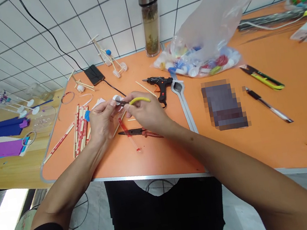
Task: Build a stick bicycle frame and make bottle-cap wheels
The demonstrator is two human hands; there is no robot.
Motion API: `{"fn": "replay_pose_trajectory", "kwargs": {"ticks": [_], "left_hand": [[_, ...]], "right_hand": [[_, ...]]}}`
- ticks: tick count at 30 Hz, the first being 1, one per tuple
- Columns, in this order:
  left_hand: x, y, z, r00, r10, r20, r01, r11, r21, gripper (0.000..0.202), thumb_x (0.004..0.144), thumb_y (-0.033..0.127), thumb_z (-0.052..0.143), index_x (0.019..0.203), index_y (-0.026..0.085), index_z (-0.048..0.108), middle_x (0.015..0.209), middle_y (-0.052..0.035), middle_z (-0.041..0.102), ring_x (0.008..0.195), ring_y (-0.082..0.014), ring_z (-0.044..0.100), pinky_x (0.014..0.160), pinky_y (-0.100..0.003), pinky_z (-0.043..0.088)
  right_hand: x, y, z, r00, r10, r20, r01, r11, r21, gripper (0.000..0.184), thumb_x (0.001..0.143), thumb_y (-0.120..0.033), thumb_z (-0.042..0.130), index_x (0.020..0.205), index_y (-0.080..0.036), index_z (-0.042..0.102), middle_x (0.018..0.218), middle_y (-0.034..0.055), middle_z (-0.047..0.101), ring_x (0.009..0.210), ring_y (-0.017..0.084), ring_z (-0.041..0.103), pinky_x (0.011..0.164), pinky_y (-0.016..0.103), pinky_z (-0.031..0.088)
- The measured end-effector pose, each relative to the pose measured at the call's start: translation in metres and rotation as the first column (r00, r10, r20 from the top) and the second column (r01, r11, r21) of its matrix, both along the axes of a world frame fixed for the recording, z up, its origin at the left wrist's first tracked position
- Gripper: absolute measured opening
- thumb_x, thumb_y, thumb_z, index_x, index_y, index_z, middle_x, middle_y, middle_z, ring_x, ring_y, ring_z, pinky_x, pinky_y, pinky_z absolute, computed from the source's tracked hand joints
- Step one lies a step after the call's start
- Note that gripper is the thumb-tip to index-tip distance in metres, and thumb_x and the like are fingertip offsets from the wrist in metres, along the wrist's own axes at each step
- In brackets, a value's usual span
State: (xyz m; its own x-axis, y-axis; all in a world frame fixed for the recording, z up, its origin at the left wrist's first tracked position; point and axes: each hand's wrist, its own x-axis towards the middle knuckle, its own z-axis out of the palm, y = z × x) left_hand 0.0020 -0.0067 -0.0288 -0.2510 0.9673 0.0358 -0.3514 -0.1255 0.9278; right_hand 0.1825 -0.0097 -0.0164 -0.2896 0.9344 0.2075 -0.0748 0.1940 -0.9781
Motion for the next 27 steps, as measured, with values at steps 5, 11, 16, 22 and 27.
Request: {"fn": "replay_pose_trajectory", "kwargs": {"ticks": [5, 11, 16, 22, 27], "left_hand": [[0.003, -0.004, 0.005, 0.998, -0.027, 0.056, 0.029, 0.999, -0.031, 0.046, 0.056, 0.046, 0.114, 0.081, 0.019, 0.088, 0.090, -0.0029, 0.085, 0.085, -0.0135, 0.079, 0.092, -0.028, 0.065], [0.004, -0.003, 0.006, 0.996, -0.031, 0.083, 0.035, 0.999, -0.041, 0.037, 0.063, 0.040, 0.113, 0.079, 0.018, 0.087, 0.091, -0.0037, 0.086, 0.085, -0.0134, 0.080, 0.092, -0.027, 0.065], [0.003, -0.003, 0.003, 0.994, -0.031, 0.100, 0.036, 0.998, -0.052, 0.039, 0.061, 0.040, 0.113, 0.082, 0.018, 0.089, 0.088, -0.0026, 0.086, 0.082, -0.0127, 0.079, 0.088, -0.026, 0.065], [0.006, -0.005, 0.009, 0.997, -0.015, 0.077, 0.018, 0.999, -0.039, 0.032, 0.066, 0.037, 0.111, 0.076, 0.020, 0.086, 0.092, -0.0028, 0.087, 0.086, -0.0142, 0.081, 0.091, -0.027, 0.067], [0.006, -0.005, 0.007, 0.994, -0.017, 0.104, 0.020, 0.999, -0.035, 0.031, 0.067, 0.035, 0.111, 0.079, 0.019, 0.088, 0.091, -0.0024, 0.087, 0.086, -0.0129, 0.080, 0.091, -0.026, 0.067]], "right_hand": [[-0.004, -0.003, -0.006, 0.988, -0.090, 0.127, 0.059, 0.972, 0.229, 0.014, 0.099, -0.029, 0.070, 0.110, -0.022, 0.076, 0.091, 0.0043, 0.076, 0.075, 0.019, 0.068, 0.070, 0.033, 0.051], [-0.001, -0.002, 0.001, 0.991, -0.041, 0.126, 0.033, 0.997, 0.066, 0.018, 0.102, -0.034, 0.067, 0.114, -0.022, 0.074, 0.084, 0.0033, 0.077, 0.060, 0.016, 0.056, 0.060, 0.031, 0.044], [-0.002, -0.011, -0.002, 0.851, -0.253, 0.460, 0.008, 0.883, 0.470, 0.026, 0.105, -0.024, 0.056, 0.121, -0.020, 0.077, 0.104, 0.0119, 0.082, 0.092, 0.027, 0.074, 0.080, 0.038, 0.052], [-0.003, -0.003, 0.005, 1.000, 0.017, 0.008, -0.016, 0.996, -0.085, 0.017, 0.101, -0.035, 0.069, 0.113, -0.022, 0.071, 0.079, 0.0007, 0.074, 0.053, 0.013, 0.046, 0.053, 0.028, 0.036], [-0.004, -0.006, 0.001, 0.976, -0.121, 0.179, 0.076, 0.967, 0.244, 0.013, 0.099, -0.028, 0.068, 0.108, -0.022, 0.074, 0.087, 0.0046, 0.077, 0.076, 0.020, 0.068, 0.073, 0.034, 0.050]]}}
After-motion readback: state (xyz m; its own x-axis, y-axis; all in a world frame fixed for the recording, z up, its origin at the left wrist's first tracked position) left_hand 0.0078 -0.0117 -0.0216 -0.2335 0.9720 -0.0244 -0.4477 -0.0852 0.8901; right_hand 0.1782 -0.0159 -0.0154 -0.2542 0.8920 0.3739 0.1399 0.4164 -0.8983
